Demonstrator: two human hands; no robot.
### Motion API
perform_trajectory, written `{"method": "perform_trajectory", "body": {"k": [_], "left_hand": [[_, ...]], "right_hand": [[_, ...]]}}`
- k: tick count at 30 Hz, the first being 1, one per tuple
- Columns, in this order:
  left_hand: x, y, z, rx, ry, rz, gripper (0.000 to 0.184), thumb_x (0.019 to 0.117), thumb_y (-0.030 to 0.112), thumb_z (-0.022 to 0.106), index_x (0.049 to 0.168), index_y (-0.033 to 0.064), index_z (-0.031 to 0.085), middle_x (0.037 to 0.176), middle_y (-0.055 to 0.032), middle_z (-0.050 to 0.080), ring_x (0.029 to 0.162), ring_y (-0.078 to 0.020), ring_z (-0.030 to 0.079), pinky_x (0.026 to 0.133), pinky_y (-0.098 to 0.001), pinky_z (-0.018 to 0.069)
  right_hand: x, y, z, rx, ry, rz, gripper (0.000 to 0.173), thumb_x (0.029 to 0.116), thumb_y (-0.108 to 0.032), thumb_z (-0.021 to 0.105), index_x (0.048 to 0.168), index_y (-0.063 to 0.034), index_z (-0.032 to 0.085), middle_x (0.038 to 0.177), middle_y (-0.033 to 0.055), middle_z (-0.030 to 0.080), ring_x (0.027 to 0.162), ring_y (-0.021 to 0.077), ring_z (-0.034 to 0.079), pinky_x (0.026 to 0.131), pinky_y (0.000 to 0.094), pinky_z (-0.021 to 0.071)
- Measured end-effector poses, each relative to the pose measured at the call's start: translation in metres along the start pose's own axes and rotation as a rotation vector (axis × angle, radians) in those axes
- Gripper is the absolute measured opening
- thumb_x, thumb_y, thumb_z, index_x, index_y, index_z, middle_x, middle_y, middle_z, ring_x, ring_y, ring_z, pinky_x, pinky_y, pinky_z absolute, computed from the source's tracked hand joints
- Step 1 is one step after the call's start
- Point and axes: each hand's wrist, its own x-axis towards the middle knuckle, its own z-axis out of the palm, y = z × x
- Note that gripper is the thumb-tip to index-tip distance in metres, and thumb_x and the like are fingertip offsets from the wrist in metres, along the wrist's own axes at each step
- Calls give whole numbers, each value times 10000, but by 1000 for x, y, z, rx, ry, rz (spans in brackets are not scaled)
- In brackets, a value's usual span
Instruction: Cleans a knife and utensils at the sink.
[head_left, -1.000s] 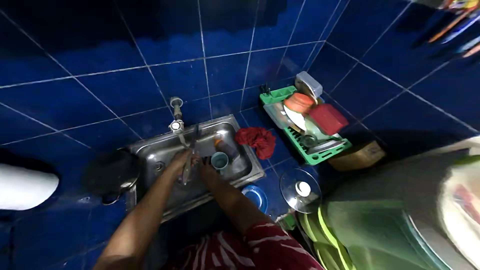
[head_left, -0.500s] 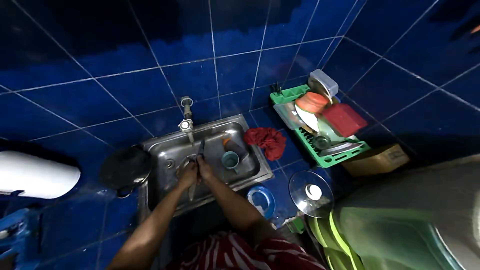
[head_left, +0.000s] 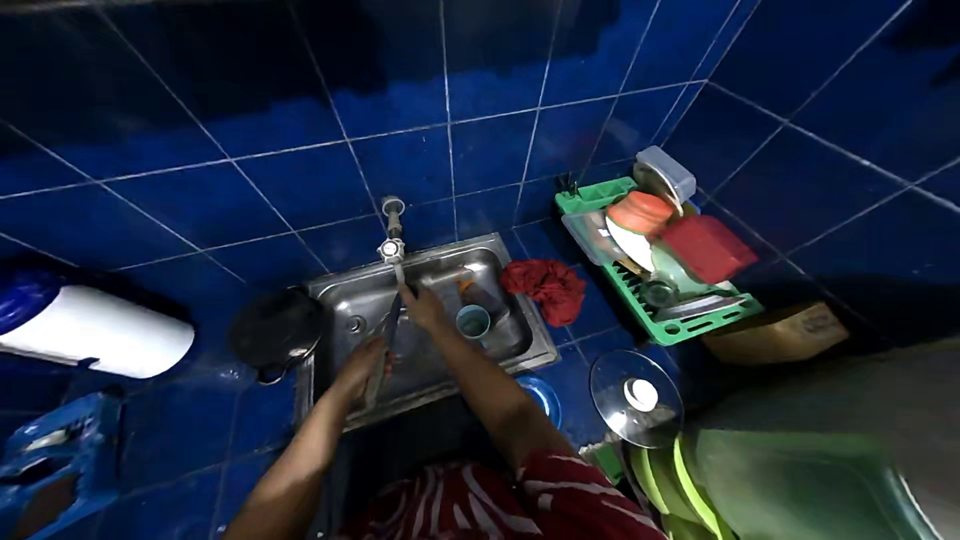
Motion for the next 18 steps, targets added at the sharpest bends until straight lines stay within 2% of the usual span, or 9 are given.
{"method": "perform_trajectory", "body": {"k": [3,6,8,10,12,14,16,18], "left_hand": [[7,11,15,26,30,57,340,1122,300,399,1276,50,568,813,-64,631,591,-143,603,529,-296,542],[-10,22,26,152,-40,63,350,1123,300,404,1329,60,554,826,-63,634,569,-134,588,507,-288,530],[-15,20,27,162,-92,63,343,1124,289,393,1340,60,529,828,-66,635,557,-136,591,496,-286,533],[-10,22,22,138,-84,71,336,1126,283,385,1330,58,528,819,-64,627,555,-136,591,495,-287,535],[-4,23,16,118,-51,96,311,1124,278,397,1252,52,569,778,-58,622,540,-134,585,484,-285,528],[-7,22,13,124,-62,100,291,1120,273,408,1228,58,571,777,-57,624,534,-136,582,473,-284,524],[-11,18,10,81,-89,92,315,1119,287,392,1274,63,551,804,-63,638,535,-137,581,464,-280,514],[-7,11,6,-5,-79,70,392,1129,362,327,1315,85,533,839,-69,661,545,-131,577,464,-265,491]], "right_hand": [[-25,1,33,-86,-69,-87,600,1063,-565,421,1306,-73,663,1274,172,682,1187,314,659,1033,555,515],[-17,5,9,-73,44,57,543,1090,-485,408,1260,-55,693,1187,181,719,1120,324,689,985,554,535],[-3,11,-5,-169,68,94,547,1100,-479,365,1241,-65,693,1188,161,724,1128,308,693,990,540,539],[-10,4,2,-274,28,-8,531,1097,-458,376,1234,-58,698,1212,173,712,1152,322,682,999,546,531],[-25,-4,17,-306,11,-104,510,1095,-440,387,1213,-58,704,1196,177,713,1138,322,687,979,538,543],[-21,-4,11,-293,38,-70,501,1098,-429,386,1261,-68,694,1248,168,701,1171,312,676,1001,530,535],[-4,-5,-11,-328,45,11,511,1095,-456,398,1329,-87,664,1345,167,657,1249,324,635,1051,541,508],[3,-19,-35,-405,83,-10,550,1089,-499,401,1385,-97,631,1434,181,597,1322,357,577,1105,565,454]]}}
